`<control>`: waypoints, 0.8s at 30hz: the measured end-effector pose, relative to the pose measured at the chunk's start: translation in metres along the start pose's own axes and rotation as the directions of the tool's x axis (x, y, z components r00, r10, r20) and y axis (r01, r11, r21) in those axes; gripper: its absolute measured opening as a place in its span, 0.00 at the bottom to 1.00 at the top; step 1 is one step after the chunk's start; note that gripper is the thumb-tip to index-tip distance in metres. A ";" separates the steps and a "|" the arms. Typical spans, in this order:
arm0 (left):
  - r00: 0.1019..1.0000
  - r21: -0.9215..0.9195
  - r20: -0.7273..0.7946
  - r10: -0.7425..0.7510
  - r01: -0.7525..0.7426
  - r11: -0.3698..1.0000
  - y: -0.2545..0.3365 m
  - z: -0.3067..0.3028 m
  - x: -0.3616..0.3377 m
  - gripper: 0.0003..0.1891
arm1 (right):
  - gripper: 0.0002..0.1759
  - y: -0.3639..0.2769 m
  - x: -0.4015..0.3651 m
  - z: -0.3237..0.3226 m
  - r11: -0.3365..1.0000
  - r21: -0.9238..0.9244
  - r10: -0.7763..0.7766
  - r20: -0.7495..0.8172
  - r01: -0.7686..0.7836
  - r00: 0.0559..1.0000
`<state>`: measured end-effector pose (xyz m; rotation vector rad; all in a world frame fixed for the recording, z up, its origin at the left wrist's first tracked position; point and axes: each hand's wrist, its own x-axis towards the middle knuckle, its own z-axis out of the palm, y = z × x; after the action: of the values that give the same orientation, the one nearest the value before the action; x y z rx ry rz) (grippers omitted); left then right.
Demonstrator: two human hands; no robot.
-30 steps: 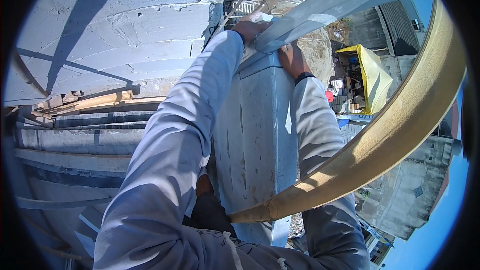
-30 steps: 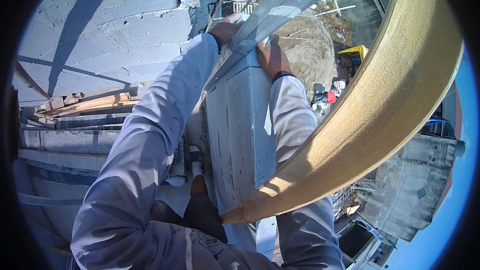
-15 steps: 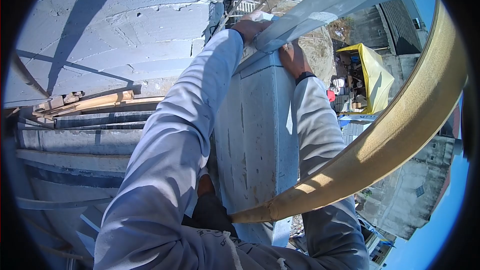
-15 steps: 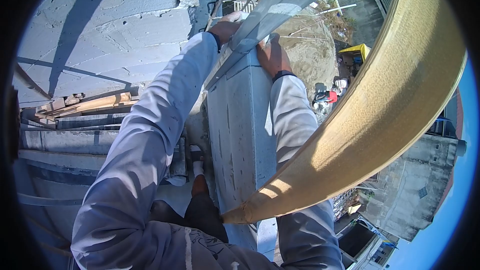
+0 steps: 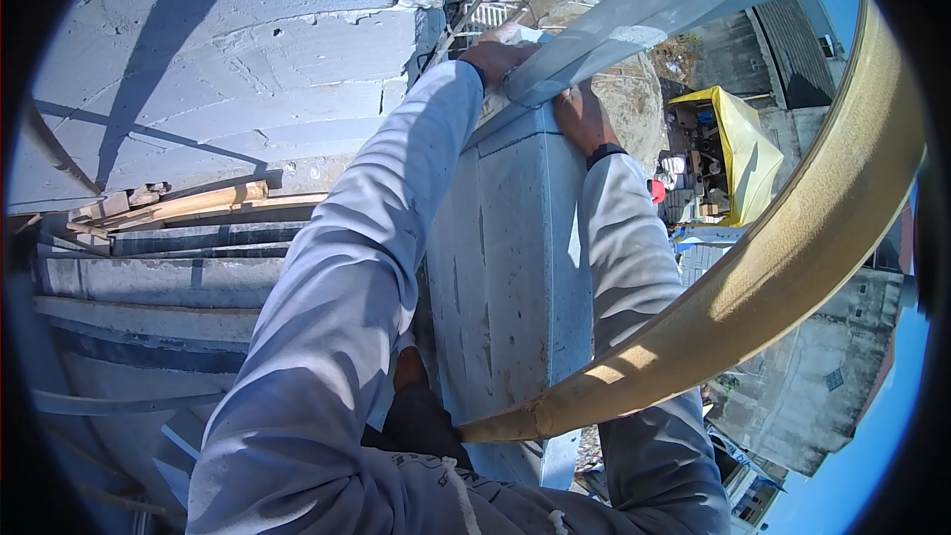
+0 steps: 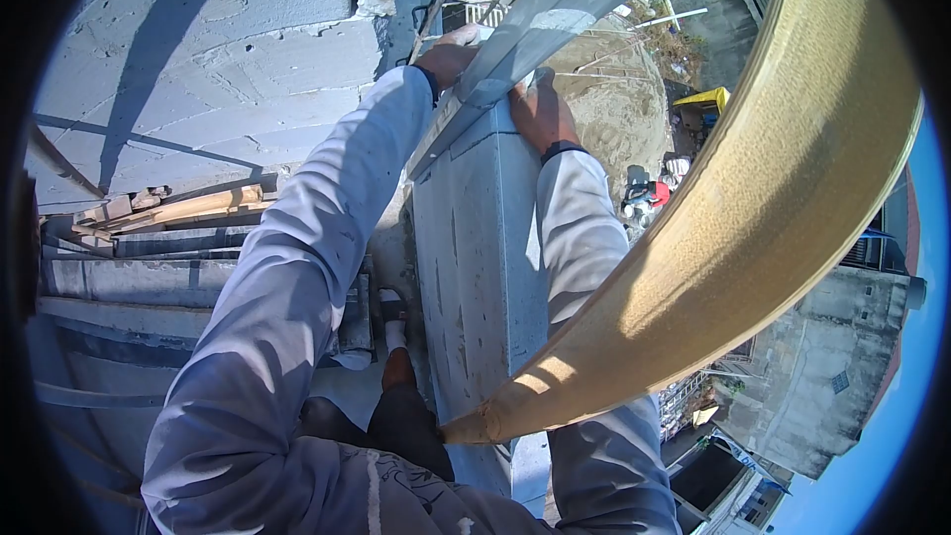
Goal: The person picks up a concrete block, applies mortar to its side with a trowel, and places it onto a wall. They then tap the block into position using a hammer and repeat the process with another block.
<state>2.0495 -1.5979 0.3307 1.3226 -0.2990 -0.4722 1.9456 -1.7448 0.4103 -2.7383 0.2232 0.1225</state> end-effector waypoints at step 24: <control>0.962 0.028 -0.032 0.271 -0.270 0.962 0.073 -0.012 -0.094 0.23 | 0.24 -0.025 -0.061 -0.021 0.966 0.092 -0.191 -0.371 0.241 0.909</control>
<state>1.9848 -1.5287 0.4038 1.2879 -0.4502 -0.2151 1.8912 -1.7219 0.4461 -2.6061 0.0212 -0.4438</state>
